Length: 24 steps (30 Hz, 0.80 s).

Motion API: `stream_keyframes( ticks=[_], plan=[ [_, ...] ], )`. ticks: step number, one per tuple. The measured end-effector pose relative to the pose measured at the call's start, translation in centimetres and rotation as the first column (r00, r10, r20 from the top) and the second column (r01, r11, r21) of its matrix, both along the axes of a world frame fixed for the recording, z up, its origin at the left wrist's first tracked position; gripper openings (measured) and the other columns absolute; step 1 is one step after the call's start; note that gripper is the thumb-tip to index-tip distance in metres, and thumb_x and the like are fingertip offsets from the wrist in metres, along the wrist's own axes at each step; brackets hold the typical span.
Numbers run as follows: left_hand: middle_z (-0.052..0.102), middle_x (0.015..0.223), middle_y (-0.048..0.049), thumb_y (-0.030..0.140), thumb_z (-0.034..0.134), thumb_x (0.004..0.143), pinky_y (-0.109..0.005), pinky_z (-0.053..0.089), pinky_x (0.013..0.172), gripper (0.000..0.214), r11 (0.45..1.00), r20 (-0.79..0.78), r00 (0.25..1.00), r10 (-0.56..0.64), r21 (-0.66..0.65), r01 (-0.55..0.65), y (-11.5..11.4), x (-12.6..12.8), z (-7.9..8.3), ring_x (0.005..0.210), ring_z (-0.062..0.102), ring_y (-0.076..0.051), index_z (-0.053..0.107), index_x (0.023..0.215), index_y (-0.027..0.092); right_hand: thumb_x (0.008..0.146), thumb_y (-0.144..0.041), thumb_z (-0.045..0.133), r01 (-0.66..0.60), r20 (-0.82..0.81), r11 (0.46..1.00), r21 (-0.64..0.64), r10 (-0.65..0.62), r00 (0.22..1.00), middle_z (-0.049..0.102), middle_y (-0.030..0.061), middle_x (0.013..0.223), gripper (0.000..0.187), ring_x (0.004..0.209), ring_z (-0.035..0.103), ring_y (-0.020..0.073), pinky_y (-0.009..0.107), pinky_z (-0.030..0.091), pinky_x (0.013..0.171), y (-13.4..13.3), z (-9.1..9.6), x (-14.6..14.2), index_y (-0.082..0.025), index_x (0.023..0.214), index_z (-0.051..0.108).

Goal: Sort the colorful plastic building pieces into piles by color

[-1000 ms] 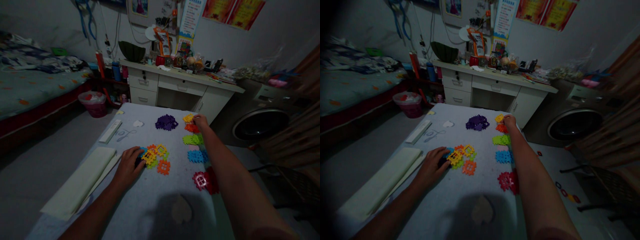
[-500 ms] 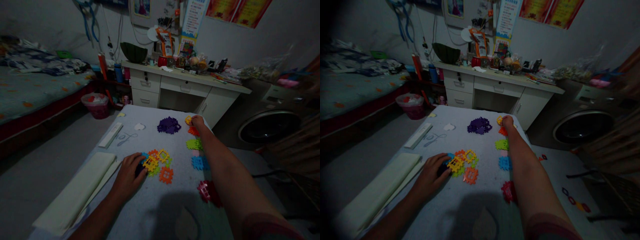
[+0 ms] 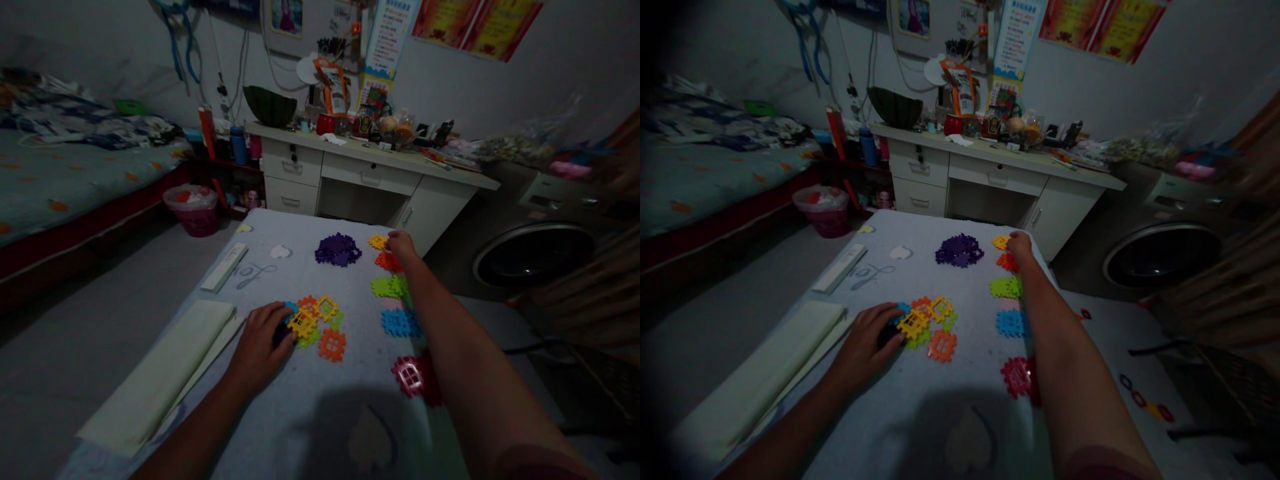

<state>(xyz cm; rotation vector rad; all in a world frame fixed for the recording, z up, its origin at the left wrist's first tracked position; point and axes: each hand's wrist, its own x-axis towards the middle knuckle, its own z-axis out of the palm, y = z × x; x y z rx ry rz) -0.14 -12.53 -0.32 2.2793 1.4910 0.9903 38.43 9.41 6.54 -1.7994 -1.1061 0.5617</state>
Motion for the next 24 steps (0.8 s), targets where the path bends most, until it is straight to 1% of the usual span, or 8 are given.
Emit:
stream_keyframes(
  ticks=[3, 7, 9, 13, 15, 18, 20, 24],
  plan=[
    [0.061, 0.126, -0.009, 0.037, 0.059, 0.089, -0.05, 0.047, 0.101, 0.033, 1.0, 0.007, 1.0, 0.0, 0.01, 0.0, 0.0, 0.0, 0.1, 0.117, 0.053, -0.029, 0.062, 0.12, 0.024, 0.069, -0.002, 0.059, -0.014, -0.007, 1.0, 0.011, 0.015, 1.0, 0.065, 0.002, 0.08, 0.022, 0.06, 0.059, 0.0088, 0.021, 0.051, 0.059, -1.7, 0.9, -0.9, -0.014, 0.087, 0.063],
    [0.061, 0.126, -0.01, 0.039, 0.057, 0.09, -0.05, 0.045, 0.102, 0.033, 1.0, 0.009, 1.0, -0.005, 0.0, 0.005, 0.0, 0.1, 0.2, 0.117, 0.053, -0.029, 0.062, 0.119, 0.023, 0.072, -0.005, 0.059, -0.278, -0.035, 0.961, -0.003, 0.277, 0.96, 0.065, 0.0012, 0.078, 0.016, 0.063, 0.061, 0.0095, 0.021, 0.051, 0.059, -5.1, 1.8, -3.6, -0.015, 0.083, 0.063],
    [0.062, 0.124, -0.01, 0.038, 0.056, 0.09, -0.049, 0.045, 0.101, 0.033, 1.0, 0.014, 1.0, -0.017, -0.013, 0.017, 0.1, 0.1, 0.4, 0.116, 0.054, -0.029, 0.062, 0.118, 0.022, 0.074, -0.007, 0.061, -0.458, -0.001, 0.887, -0.057, 0.459, 0.888, 0.066, 0.0011, 0.078, 0.014, 0.064, 0.061, 0.0101, 0.02, 0.05, 0.058, -7.2, 2.0, -5.6, -0.015, 0.085, 0.064],
    [0.064, 0.121, -0.0096, 0.036, 0.054, 0.091, -0.048, 0.044, 0.1, 0.031, 0.998, 0.019, 0.999, -0.048, -0.034, 0.048, 0.1, 0.2, 0.7, 0.113, 0.055, -0.028, 0.062, 0.117, 0.021, 0.078, -0.014, 0.064, -0.723, 0.166, 0.637, -0.269, 0.77, 0.616, 0.069, 0.0038, 0.086, 0.013, 0.072, 0.063, 0.0134, 0.024, 0.05, 0.066, -11.3, 1.5, -9.7, -0.015, 0.09, 0.069],
    [0.065, 0.12, -0.0097, 0.035, 0.055, 0.09, -0.047, 0.043, 0.1, 0.031, 0.998, 0.022, 0.999, -0.048, -0.038, 0.049, 0.1, 0.3, 0.9, 0.113, 0.055, -0.028, 0.063, 0.116, 0.02, 0.08, -0.017, 0.065, -0.737, 0.272, 0.572, -0.359, 0.82, 0.504, 0.07, 0.007, 0.097, 0.02, 0.082, 0.064, 0.0158, 0.028, 0.051, 0.076, -12.8, 0.7, -11.6, -0.014, 0.1, 0.069],
    [0.065, 0.12, -0.0101, 0.035, 0.056, 0.09, -0.047, 0.043, 0.099, 0.031, 0.998, 0.029, 0.998, -0.051, -0.041, 0.052, 0.1, 0.2, 0.9, 0.112, 0.055, -0.028, 0.063, 0.115, 0.019, 0.075, -0.019, 0.072, -0.714, 0.409, 0.565, -0.413, 0.816, 0.408, 0.064, 0.0133, 0.119, 0.05, 0.099, 0.062, 0.0195, 0.031, 0.048, 0.089, -14.3, -0.7, -13.6, -0.012, 0.124, 0.061],
    [0.064, 0.12, -0.0105, 0.035, 0.057, 0.089, -0.046, 0.044, 0.099, 0.032, 0.998, 0.031, 0.998, -0.056, -0.033, 0.057, 0.0, 0.2, 0.8, 0.112, 0.054, -0.028, 0.062, 0.116, 0.019, 0.071, -0.019, 0.077, -0.714, 0.462, 0.549, -0.435, 0.816, 0.346, 0.059, 0.0155, 0.125, 0.064, 0.107, 0.059, 0.0217, 0.033, 0.046, 0.095, -14.9, -1.5, -14.4, -0.011, 0.13, 0.057],
    [0.062, 0.122, -0.0111, 0.033, 0.06, 0.087, -0.047, 0.044, 0.1, 0.036, 0.998, 0.014, 0.997, -0.071, -0.001, 0.071, -0.2, 0.2, 0.3, 0.114, 0.052, -0.029, 0.061, 0.12, 0.019, 0.071, -0.018, 0.074, -0.714, 0.497, 0.53, -0.458, 0.818, 0.289, 0.061, 0.0138, 0.119, 0.059, 0.108, 0.057, 0.0224, 0.033, 0.044, 0.095, -15.6, -2.1, -14.8, -0.012, 0.128, 0.059]
  ],
)
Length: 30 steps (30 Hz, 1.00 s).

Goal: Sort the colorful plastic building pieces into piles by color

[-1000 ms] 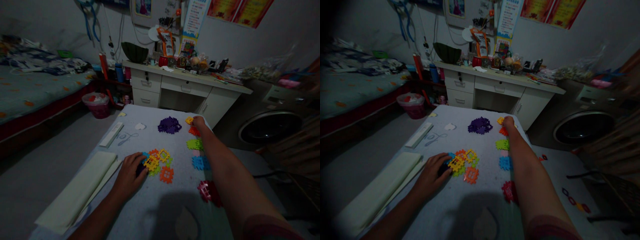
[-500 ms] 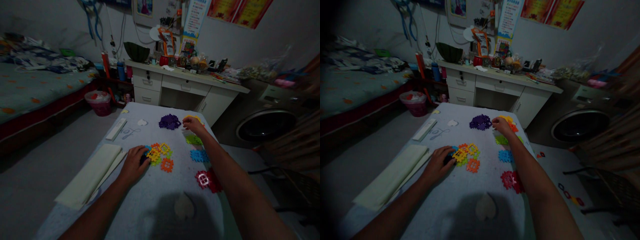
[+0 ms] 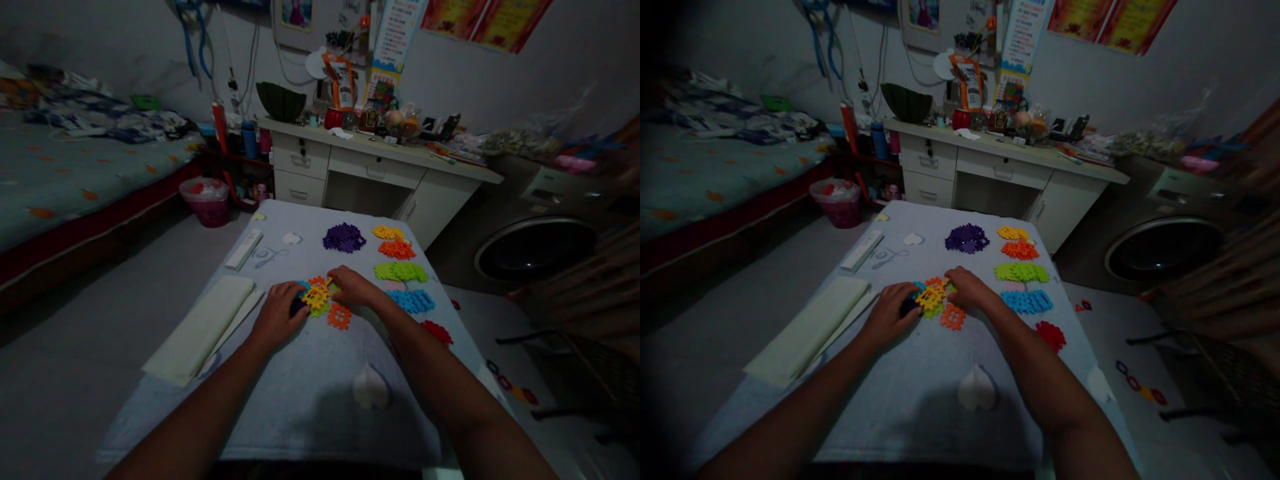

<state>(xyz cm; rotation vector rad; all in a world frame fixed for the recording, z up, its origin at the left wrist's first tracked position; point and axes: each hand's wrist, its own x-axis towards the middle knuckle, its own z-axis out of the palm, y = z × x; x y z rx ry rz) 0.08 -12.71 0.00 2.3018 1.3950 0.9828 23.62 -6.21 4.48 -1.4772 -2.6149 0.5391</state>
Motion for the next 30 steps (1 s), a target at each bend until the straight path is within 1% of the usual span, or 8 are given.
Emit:
stream_keyframes(
  ticks=[3, 6, 12, 18, 21, 23, 27, 30],
  plan=[
    [0.059, 0.125, -0.0123, 0.032, 0.062, 0.085, -0.049, 0.043, 0.102, 0.042, 1.0, -0.026, 1.0, -0.008, 0.016, 0.008, -0.2, 0.2, -0.2, 0.116, 0.05, -0.03, 0.058, 0.124, 0.018, 0.072, -0.011, 0.07, 0.03, -0.026, 1.0, 0.006, -0.03, 0.999, 0.063, 0.0124, 0.118, 0.055, 0.105, 0.058, 0.0211, 0.031, 0.043, 0.094, -0.3, 0.4, 0.2, -0.013, 0.126, 0.06],
    [0.056, 0.129, -0.013, 0.03, 0.064, 0.083, -0.05, 0.042, 0.105, 0.047, 0.999, -0.059, 0.998, -0.019, 0.025, 0.021, -0.4, 0.4, -0.1, 0.12, 0.047, -0.031, 0.056, 0.127, 0.018, 0.076, -0.006, 0.061, 0.082, -0.089, 0.997, 0.007, -0.081, 0.993, 0.068, 0.0099, 0.111, 0.042, 0.098, 0.06, 0.0187, 0.028, 0.043, 0.089, -0.1, 1.0, 0.8, -0.014, 0.117, 0.066],
    [0.052, 0.134, -0.0157, 0.03, 0.063, 0.083, -0.052, 0.039, 0.11, 0.052, 0.999, -0.123, 0.992, -0.027, 0.041, 0.032, -0.8, 0.7, 0.0, 0.127, 0.045, -0.033, 0.053, 0.132, 0.017, 0.08, -0.01, 0.057, 0.202, -0.261, 0.979, -0.02, -0.201, 0.944, 0.069, 0.0026, 0.085, 0.02, 0.075, 0.058, 0.0145, 0.024, 0.041, 0.071, 0.8, 1.1, 2.6, -0.016, 0.094, 0.071],
    [0.051, 0.135, -0.0162, 0.032, 0.06, 0.086, -0.052, 0.041, 0.11, 0.052, 0.997, -0.169, 0.985, -0.027, 0.066, 0.039, -0.9, 1.0, 0.1, 0.127, 0.045, -0.033, 0.051, 0.135, 0.018, 0.079, -0.009, 0.058, 0.334, -0.309, 0.934, 0.126, -0.283, 0.908, 0.063, 0.0048, 0.09, 0.016, 0.083, 0.055, 0.0159, 0.026, 0.042, 0.078, 1.0, 0.8, 3.9, -0.016, 0.087, 0.069],
    [0.052, 0.134, -0.0158, 0.031, 0.06, 0.085, -0.053, 0.041, 0.109, 0.051, 0.997, -0.173, 0.985, -0.022, 0.066, 0.034, -1.0, 1.1, 0.2, 0.126, 0.046, -0.033, 0.052, 0.134, 0.018, 0.079, -0.007, 0.057, 0.342, -0.253, 0.927, 0.154, -0.298, 0.921, 0.06, 0.0072, 0.092, 0.017, 0.087, 0.055, 0.0175, 0.028, 0.042, 0.082, 0.7, 0.5, 4.2, -0.015, 0.087, 0.07],
    [0.053, 0.133, -0.016, 0.031, 0.06, 0.085, -0.053, 0.041, 0.109, 0.051, 0.998, -0.164, 0.986, -0.029, 0.051, 0.038, -0.9, 1.1, 0.1, 0.125, 0.046, -0.033, 0.052, 0.134, 0.018, 0.077, -0.003, 0.053, 0.318, -0.2, 0.939, 0.134, -0.289, 0.936, 0.059, 0.0085, 0.095, 0.025, 0.092, 0.055, 0.018, 0.029, 0.043, 0.086, 0.4, 0.3, 4.7, -0.014, 0.091, 0.07],
    [0.051, 0.134, -0.0163, 0.032, 0.062, 0.082, -0.052, 0.038, 0.111, 0.054, 0.998, -0.116, 0.991, -0.065, -0.006, 0.065, -0.3, 0.8, 0.2, 0.127, 0.045, -0.033, 0.053, 0.133, 0.017, 0.069, 0.005, 0.05, 0.192, -0.106, 0.98, 0.052, -0.186, 0.977, 0.06, 0.0105, 0.11, 0.046, 0.103, 0.056, 0.0181, 0.028, 0.043, 0.095, -0.4, -0.1, 6.0, -0.013, 0.108, 0.068],
    [0.051, 0.135, -0.0152, 0.036, 0.066, 0.078, -0.052, 0.038, 0.11, 0.06, 0.988, -0.062, 0.989, -0.137, -0.083, 0.132, 0.7, 0.8, 0.6, 0.128, 0.045, -0.033, 0.052, 0.134, 0.018, 0.071, 0.004, 0.05, 0.183, -0.06, 0.982, 0.049, -0.18, 0.982, 0.059, 0.0129, 0.12, 0.054, 0.109, 0.056, 0.0192, 0.03, 0.042, 0.1, -0.7, -0.1, 6.5, -0.011, 0.121, 0.062]
  ],
)
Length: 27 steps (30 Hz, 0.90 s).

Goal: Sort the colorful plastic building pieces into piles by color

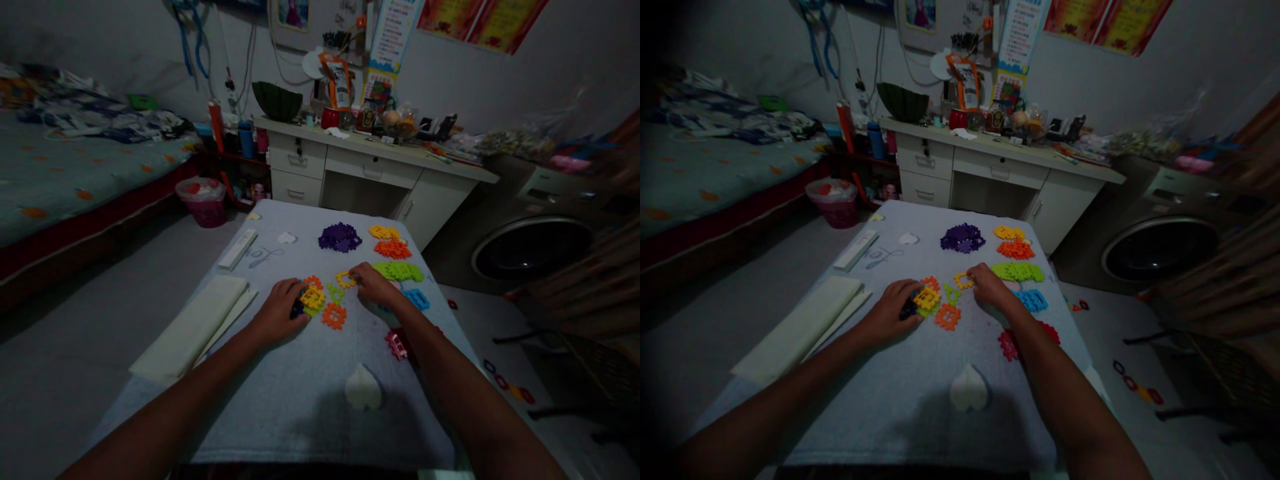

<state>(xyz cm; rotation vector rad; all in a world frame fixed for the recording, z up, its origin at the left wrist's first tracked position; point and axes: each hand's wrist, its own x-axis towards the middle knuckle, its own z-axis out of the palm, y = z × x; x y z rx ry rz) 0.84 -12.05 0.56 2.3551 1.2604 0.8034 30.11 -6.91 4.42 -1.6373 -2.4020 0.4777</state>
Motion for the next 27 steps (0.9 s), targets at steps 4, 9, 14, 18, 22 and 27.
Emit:
stream_keyframes(
  ticks=[4, 9, 14, 18, 22, 27],
  plan=[
    [0.055, 0.132, -0.0132, 0.045, 0.062, 0.082, -0.047, 0.041, 0.108, 0.055, 0.993, 0.105, 0.992, -0.062, -0.095, 0.073, 1.9, 0.7, 1.0, 0.124, 0.05, -0.03, 0.054, 0.13, 0.018, 0.073, -0.001, 0.057, -0.039, 0.08, 0.999, 0.009, 0.039, 0.996, 0.055, 0.0165, 0.132, 0.058, 0.122, 0.051, 0.024, 0.036, 0.036, 0.108, 0.5, 0.6, -0.5, -0.009, 0.131, 0.055],
    [0.061, 0.125, -0.0114, 0.044, 0.042, 0.092, -0.042, 0.047, 0.101, 0.044, 0.973, 0.322, 0.939, 0.118, -0.228, -0.044, 4.8, 2.1, 1.6, 0.114, 0.059, -0.025, 0.059, 0.123, 0.017, 0.072, -0.002, 0.058, -0.082, 0.159, 0.996, -0.032, 0.086, 0.983, 0.063, 0.0132, 0.115, 0.042, 0.105, 0.057, 0.0237, 0.033, 0.043, 0.092, 1.6, 0.8, -1.2, -0.013, 0.112, 0.064],
    [0.069, 0.113, -0.0073, 0.042, 0.042, 0.091, -0.039, 0.049, 0.096, 0.036, 0.945, 0.398, 0.873, 0.282, -0.272, -0.181, 6.9, 2.2, 1.0, 0.107, 0.063, -0.024, 0.064, 0.109, 0.02, 0.068, -0.005, 0.064, -0.065, 0.137, 0.998, -0.019, 0.067, 0.988, 0.062, 0.0099, 0.105, 0.039, 0.091, 0.057, 0.0205, 0.029, 0.043, 0.081, 2.1, 0.7, -0.7, -0.015, 0.106, 0.065],
    [0.071, 0.107, -0.0069, 0.043, 0.045, 0.09, -0.039, 0.05, 0.092, 0.036, 0.951, 0.359, 0.899, 0.251, -0.262, -0.161, 6.8, 2.0, 0.3, 0.101, 0.065, -0.024, 0.067, 0.106, 0.019, 0.069, -0.01, 0.071, -0.016, 0.085, 1.0, 0.013, 0.015, 0.996, 0.06, 0.0111, 0.111, 0.049, 0.097, 0.057, 0.0205, 0.029, 0.044, 0.087, 2.8, 1.3, 0.5, -0.013, 0.116, 0.061],
    [0.072, 0.105, -0.0078, 0.047, 0.052, 0.086, -0.038, 0.052, 0.089, 0.039, 0.949, 0.335, 0.925, 0.179, -0.306, -0.073, 6.6, 1.8, 0.1, 0.096, 0.067, -0.024, 0.067, 0.107, 0.017, 0.071, -0.015, 0.074, 0.088, 0.08, 0.991, 0.098, -0.096, 0.992, 0.062, 0.0119, 0.112, 0.047, 0.099, 0.057, 0.0219, 0.033, 0.044, 0.091, 5.6, 2.0, 3.0, -0.013, 0.116, 0.062],
    [0.072, 0.105, -0.0081, 0.046, 0.061, 0.08, -0.039, 0.053, 0.089, 0.039, 0.945, 0.296, 0.951, 0.09, -0.326, 0.012, 7.1, 1.3, 0.1, 0.097, 0.068, -0.025, 0.067, 0.108, 0.019, 0.073, -0.012, 0.071, 0.303, 0.074, 0.919, 0.253, -0.33, 0.941, 0.063, 0.0123, 0.113, 0.041, 0.1, 0.057, 0.0216, 0.032, 0.044, 0.091, 10.7, 2.8, 6.5, -0.013, 0.113, 0.063]
  ],
)
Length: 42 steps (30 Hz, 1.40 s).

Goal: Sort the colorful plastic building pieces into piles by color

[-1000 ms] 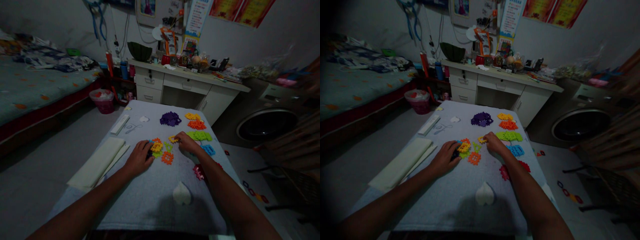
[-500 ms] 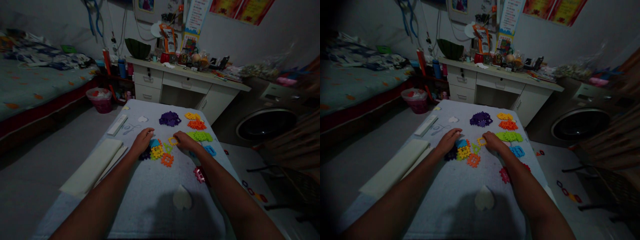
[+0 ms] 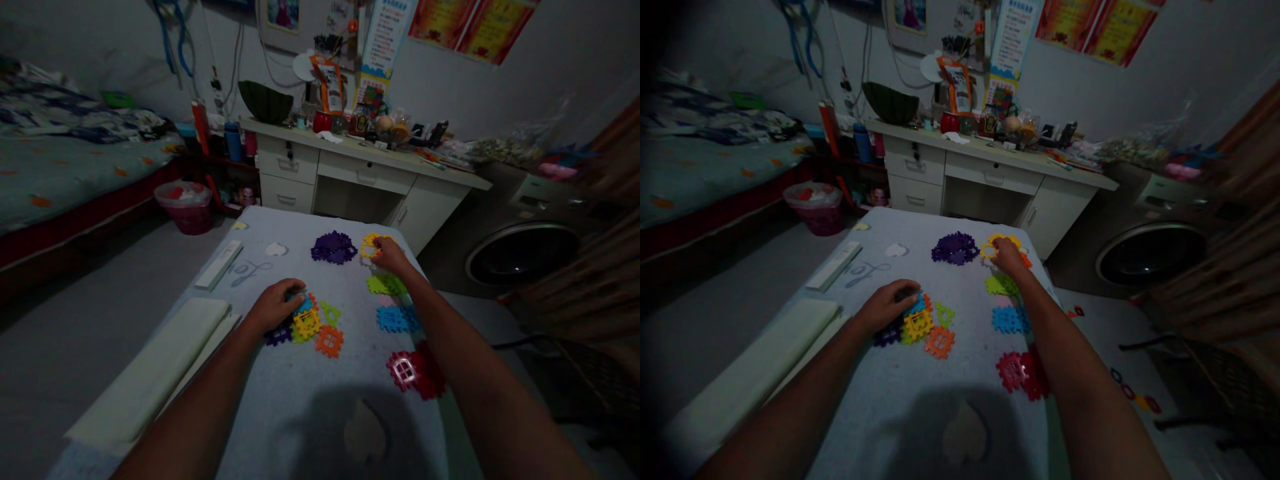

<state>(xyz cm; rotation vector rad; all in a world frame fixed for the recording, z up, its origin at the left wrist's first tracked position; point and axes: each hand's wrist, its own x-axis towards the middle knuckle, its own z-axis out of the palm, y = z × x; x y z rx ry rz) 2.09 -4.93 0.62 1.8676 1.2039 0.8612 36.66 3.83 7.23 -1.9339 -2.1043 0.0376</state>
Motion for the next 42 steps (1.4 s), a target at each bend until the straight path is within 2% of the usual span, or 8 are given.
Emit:
stream_keyframes(
  ticks=[4, 7, 15, 24, 30, 33, 39, 42],
  plan=[
    [0.073, 0.103, -0.0077, 0.044, 0.062, 0.08, -0.041, 0.054, 0.087, 0.035, 1.0, 0.002, 1.0, -0.017, -0.019, 0.017, 0.4, -0.3, 0.0, 0.095, 0.068, -0.025, 0.068, 0.106, 0.021, 0.075, -0.016, 0.07, 0.177, 0.038, 0.983, 0.045, -0.179, 0.983, 0.063, 0.0121, 0.112, 0.034, 0.1, 0.058, 0.022, 0.03, 0.044, 0.087, 3.2, 0.3, 1.6, -0.015, 0.109, 0.066],
    [0.073, 0.103, -0.0072, 0.043, 0.061, 0.081, -0.041, 0.054, 0.086, 0.033, 0.999, -0.01, 1.0, -0.027, -0.023, 0.026, 0.7, -0.4, 0.0, 0.093, 0.068, -0.024, 0.068, 0.106, 0.021, 0.076, -0.018, 0.07, 0.252, 0.063, 0.967, 0.023, -0.253, 0.965, 0.064, 0.0122, 0.111, 0.029, 0.099, 0.059, 0.0219, 0.029, 0.045, 0.085, 4.9, 0.0, 2.0, -0.016, 0.104, 0.07],
    [0.073, 0.099, -0.0057, 0.041, 0.061, 0.081, -0.037, 0.054, 0.08, 0.03, 1.0, -0.001, 1.0, -0.019, -0.017, 0.019, 0.8, -0.5, 0.1, 0.086, 0.068, -0.022, 0.068, 0.104, 0.022, 0.077, -0.016, 0.067, 0.322, 0.094, 0.947, 0.015, -0.322, 0.942, 0.063, 0.0152, 0.117, 0.032, 0.105, 0.058, 0.0263, 0.035, 0.046, 0.088, 7.3, -1.8, 2.1, -0.017, 0.109, 0.072],
    [0.074, 0.098, -0.0055, 0.038, 0.061, 0.08, -0.038, 0.053, 0.081, 0.027, 1.0, 0.001, 1.0, -0.02, -0.005, 0.02, 0.7, -0.4, 0.4, 0.087, 0.067, -0.022, 0.068, 0.101, 0.022, 0.078, -0.015, 0.065, 0.302, 0.028, 0.953, 0.019, -0.302, 0.953, 0.061, 0.0212, 0.119, 0.037, 0.11, 0.058, 0.0347, 0.042, 0.045, 0.088, 7.5, -2.6, 1.5, -0.014, 0.114, 0.069],
    [0.073, 0.097, -0.0054, 0.041, 0.061, 0.08, -0.036, 0.053, 0.081, 0.032, 0.999, 0.017, 1.0, -0.02, -0.026, 0.021, 0.7, -0.4, 0.4, 0.088, 0.067, -0.022, 0.067, 0.103, 0.02, 0.084, -0.015, 0.059, 0.332, 0.001, 0.943, 0.036, -0.332, 0.943, 0.062, 0.016, 0.12, 0.034, 0.112, 0.057, 0.028, 0.036, 0.044, 0.092, 5.3, -0.8, 1.4, -0.018, 0.116, 0.069],
    [0.072, 0.095, -0.0055, 0.041, 0.061, 0.079, -0.036, 0.053, 0.078, 0.033, 0.999, 0.042, 0.999, -0.017, -0.03, 0.019, 0.7, -0.4, 0.4, 0.085, 0.067, -0.022, 0.068, 0.102, 0.02, 0.083, -0.018, 0.061, 0.29, -0.059, 0.955, 0.064, -0.286, 0.956, 0.063, 0.0132, 0.119, 0.03, 0.112, 0.057, 0.0244, 0.034, 0.043, 0.096, 3.3, 0.2, 0.9, -0.018, 0.112, 0.07],
    [0.072, 0.098, -0.0065, 0.04, 0.06, 0.078, -0.037, 0.053, 0.081, 0.035, 0.999, 0.088, 0.996, -0.027, -0.036, 0.031, 0.9, -0.4, 0.1, 0.087, 0.067, -0.022, 0.066, 0.105, 0.018, 0.082, -0.017, 0.063, 0.018, -0.296, 1.0, 0.008, -0.015, 0.955, 0.069, 0.009, 0.109, 0.023, 0.096, 0.063, 0.0192, 0.033, 0.048, 0.089, -2.7, 1.3, -3.5, -0.016, 0.104, 0.07],
    [0.072, 0.101, -0.008, 0.035, 0.058, 0.077, -0.038, 0.053, 0.085, 0.034, 0.999, 0.103, 0.994, -0.019, -0.035, 0.022, 0.9, -0.4, -0.1, 0.092, 0.068, -0.022, 0.065, 0.105, 0.017, 0.081, -0.017, 0.065, -0.185, -0.327, 0.981, -0.054, 0.158, 0.932, 0.069, 0.0065, 0.104, 0.022, 0.093, 0.062, 0.0177, 0.031, 0.048, 0.085, -7.0, 1.3, -7.3, -0.017, 0.103, 0.069]
  ],
)
